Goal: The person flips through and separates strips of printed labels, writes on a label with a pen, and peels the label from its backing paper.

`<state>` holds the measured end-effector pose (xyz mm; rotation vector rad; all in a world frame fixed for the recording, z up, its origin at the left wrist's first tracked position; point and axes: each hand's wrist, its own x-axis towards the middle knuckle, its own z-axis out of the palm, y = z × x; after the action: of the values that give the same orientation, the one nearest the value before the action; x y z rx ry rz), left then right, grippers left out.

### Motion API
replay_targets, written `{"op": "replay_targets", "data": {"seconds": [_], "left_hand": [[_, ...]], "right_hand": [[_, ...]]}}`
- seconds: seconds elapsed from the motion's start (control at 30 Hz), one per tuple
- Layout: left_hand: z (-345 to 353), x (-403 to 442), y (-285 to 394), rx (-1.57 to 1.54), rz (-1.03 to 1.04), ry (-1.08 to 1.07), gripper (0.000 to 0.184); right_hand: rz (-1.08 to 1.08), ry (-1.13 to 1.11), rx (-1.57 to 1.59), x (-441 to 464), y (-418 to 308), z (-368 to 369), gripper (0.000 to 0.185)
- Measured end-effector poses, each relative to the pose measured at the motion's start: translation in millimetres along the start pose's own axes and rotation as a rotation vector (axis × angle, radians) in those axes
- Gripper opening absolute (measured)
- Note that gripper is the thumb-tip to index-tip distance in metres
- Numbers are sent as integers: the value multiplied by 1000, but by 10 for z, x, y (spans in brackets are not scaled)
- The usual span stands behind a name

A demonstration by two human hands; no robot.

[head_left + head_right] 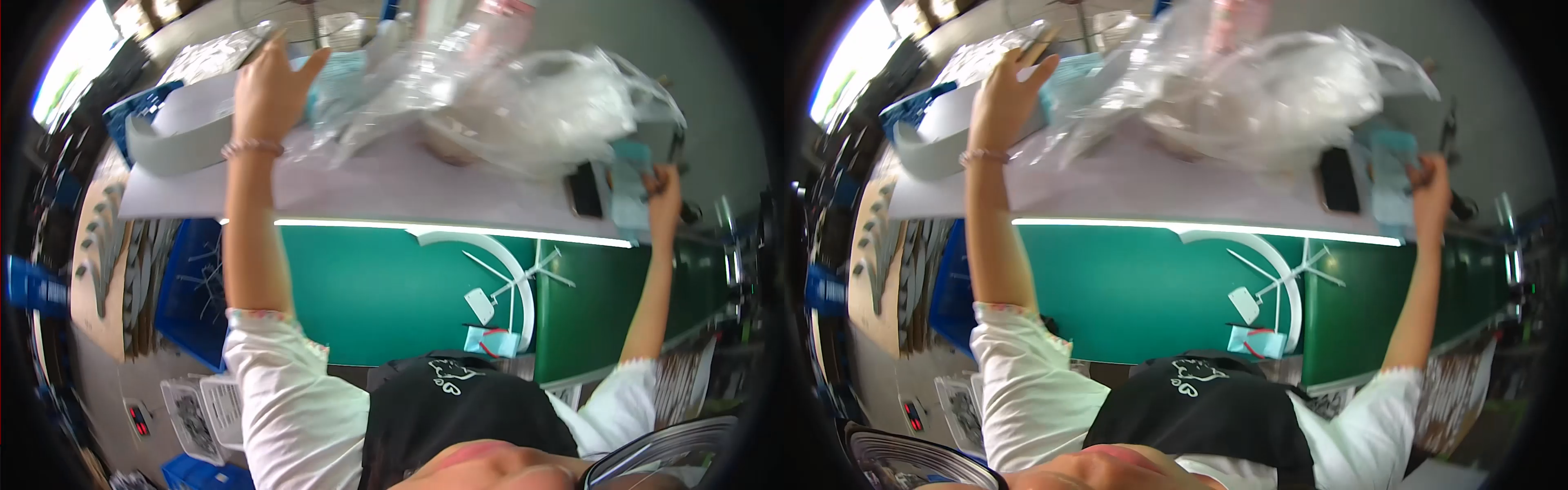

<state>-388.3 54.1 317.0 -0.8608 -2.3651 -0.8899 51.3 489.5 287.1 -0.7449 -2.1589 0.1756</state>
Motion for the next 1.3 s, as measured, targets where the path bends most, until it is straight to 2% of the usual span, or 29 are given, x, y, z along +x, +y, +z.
{"op": "replay_targets", "data": {"seconds": [0.03, 0.07, 0.13, 0.17, 0.2, 0.3, 0.33, 0.37, 0.4, 0.47, 0.53, 0.6, 0.63, 0.67, 0.7, 0.73, 0.77, 0.8, 0.87, 0.93, 1.03, 1.13, 1.17, 1.3], "left_hand": [[52, 120, -3, 63, 28, -135, 77], [245, 234, -181, 72, 180, -153, 80], [269, 295, -104, 95, 161, -250, 81], [269, 297, -40, 81, 136, -245, 78], [241, 251, 40, 37, 157, -221, 71], [265, 276, -23, -52, 85, -207, 48], [205, 238, 24, -82, 167, -83, 41], [62, 227, 88, -23, 151, -73, 34], [-46, 171, 171, -33, 171, 30, 30], [-245, 143, 262, -7, 131, 82, 29], [-305, 149, 238, 10, 138, 180, 28], [-263, 206, 61, -50, 147, 61, 29], [-303, 154, 125, -70, 139, 8, 29], [-285, 55, 201, -143, 31, -51, 29], [-170, 48, 12, -93, 170, 20, 31], [-110, 53, -16, -128, 87, -17, 34], [-143, -82, 191, -195, 95, -8, 35], [-103, -35, 115, -158, 137, -32, 33], [-139, -77, 127, -221, 69, -173, 32], [-131, -105, 17, -207, 37, -92, 32], [-211, -180, -35, -249, -27, 73, 32], [-270, -184, -51, -408, -70, 131, 31], [-274, -175, -66, -424, -25, 157, 30], [-213, -175, -129, -459, -49, 127, 34]], "right_hand": [[32, -34, -228, 56, -10, 53, 26], [-31, -39, -259, 81, -21, 103, 29], [-172, -10, -249, 98, -90, 198, 33], [-126, -54, -220, 122, -97, 207, 32], [-81, -98, -183, 136, -85, 208, 31], [-138, -117, -214, 189, -74, 173, 27], [-169, -112, -225, 215, -33, 165, 25], [-200, -110, -234, 227, 12, 162, 24], [-222, -106, -235, 240, 60, 167, 25], [-272, -100, -235, 247, 146, 168, 25], [-215, -178, -271, 235, 145, 134, 23], [-145, -289, -320, 205, 95, 68, 22], [-160, -269, -301, 181, 141, 43, 22], [-192, -253, -268, 177, 222, 47, 23], [-234, -242, -219, 183, 271, 97, 25], [-248, -170, -195, 148, 242, 89, 33], [-253, -172, -196, 146, 280, 88, 41], [-219, -248, -172, 163, 142, 3, 46], [-257, -237, -167, 182, 158, -43, 41], [-276, -221, -183, 195, 137, -83, 34], [-160, -240, -232, 133, -230, -257, 18], [-265, -61, -65, 109, -516, -315, 10], [-262, -8, -91, 71, -736, -364, 20], [-554, 19, 339, -1, -1807, -436, 23]]}}
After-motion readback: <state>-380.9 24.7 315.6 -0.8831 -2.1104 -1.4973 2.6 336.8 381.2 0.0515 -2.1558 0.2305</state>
